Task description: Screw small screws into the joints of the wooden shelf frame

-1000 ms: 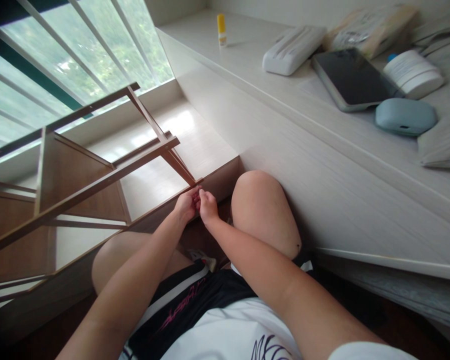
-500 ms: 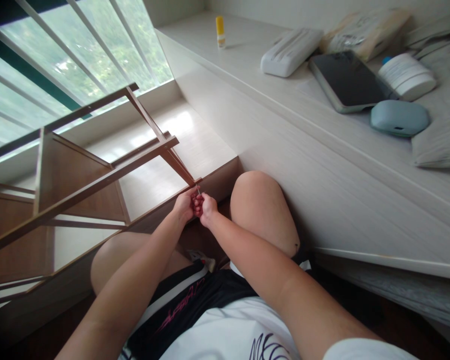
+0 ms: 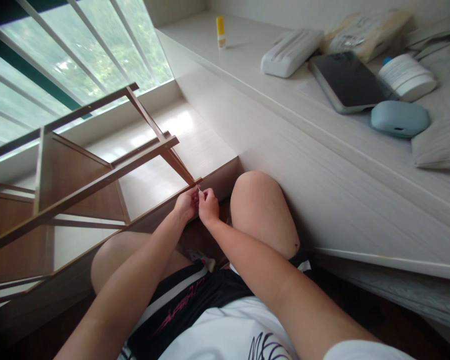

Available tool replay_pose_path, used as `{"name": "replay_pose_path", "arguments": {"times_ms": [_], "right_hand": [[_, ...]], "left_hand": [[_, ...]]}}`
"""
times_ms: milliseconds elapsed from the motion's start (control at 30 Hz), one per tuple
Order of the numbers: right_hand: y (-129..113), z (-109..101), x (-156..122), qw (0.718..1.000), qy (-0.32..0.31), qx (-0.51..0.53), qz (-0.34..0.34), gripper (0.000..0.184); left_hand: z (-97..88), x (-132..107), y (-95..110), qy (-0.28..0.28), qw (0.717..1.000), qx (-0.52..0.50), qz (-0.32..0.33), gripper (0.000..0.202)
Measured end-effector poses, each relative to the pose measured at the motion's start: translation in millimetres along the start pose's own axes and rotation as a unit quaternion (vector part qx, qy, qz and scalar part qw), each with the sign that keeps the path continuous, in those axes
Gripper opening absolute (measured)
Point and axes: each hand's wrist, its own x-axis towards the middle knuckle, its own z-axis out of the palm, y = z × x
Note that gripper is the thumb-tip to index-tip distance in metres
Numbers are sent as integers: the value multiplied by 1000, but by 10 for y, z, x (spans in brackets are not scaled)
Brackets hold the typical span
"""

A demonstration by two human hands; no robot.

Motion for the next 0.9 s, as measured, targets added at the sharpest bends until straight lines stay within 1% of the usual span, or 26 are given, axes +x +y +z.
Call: {"name": "replay_pose_path", "arguments": {"times_ms": [133, 200, 267, 333, 367, 400, 500, 533, 567, 600, 633, 667, 700, 767, 800, 833, 900], "right_hand": [[-42, -34, -14, 999, 14, -29, -22, 16], [-49, -33, -16, 999, 22, -24, -28, 16], [-51, -14, -8, 999, 22, 27, -18, 17], [-63, 14, 9, 991, 0, 131, 29, 23], [-76, 25, 22, 979, -19, 192, 70, 25], [-93, 33, 36, 960, -42, 251, 120, 27], [-160, 36, 81, 876, -107, 386, 268, 25], [-178, 34, 92, 851, -125, 413, 298, 25], [-189, 35, 99, 835, -136, 430, 315, 25], [-191, 39, 102, 831, -141, 435, 317, 24], [-183, 46, 98, 840, -138, 425, 307, 24], [-164, 54, 90, 861, -123, 403, 285, 24], [-138, 62, 78, 889, -97, 367, 254, 24], [-71, 69, 51, 949, -26, 269, 165, 25], [-39, 66, 39, 970, 8, 215, 116, 26], [-11, 57, 30, 983, 35, 165, 72, 26], [22, 29, 20, 994, 63, 89, 7, 26]], "left_hand": [[0, 20, -19, -10, 1000, -17, 2, 12], [8, 23, -26, -12, 1000, -24, 1, 10], [19, 21, -29, -15, 999, -31, 1, 10], [27, 14, -27, -16, 999, -32, 5, 12], [29, 8, -25, -16, 999, -27, 4, 13], [30, 1, -20, -16, 1000, -20, 0, 14], [25, -31, 1, -5, 999, 20, -34, 19], [24, -43, 8, -2, 998, 34, -46, 21], [23, -53, 15, 1, 998, 45, -53, 22], [25, -60, 20, 4, 997, 51, -55, 23], [27, -63, 22, 6, 997, 52, -51, 23], [30, -62, 22, 6, 998, 45, -42, 22], [33, -55, 20, 7, 999, 34, -28, 21], [34, -32, 12, 6, 1000, 12, -2, 17], [33, -19, 7, 5, 1000, 4, 8, 16], [29, -6, 2, 4, 1000, -1, 15, 15], [21, 13, -5, 6, 1000, -5, 20, 13]]}}
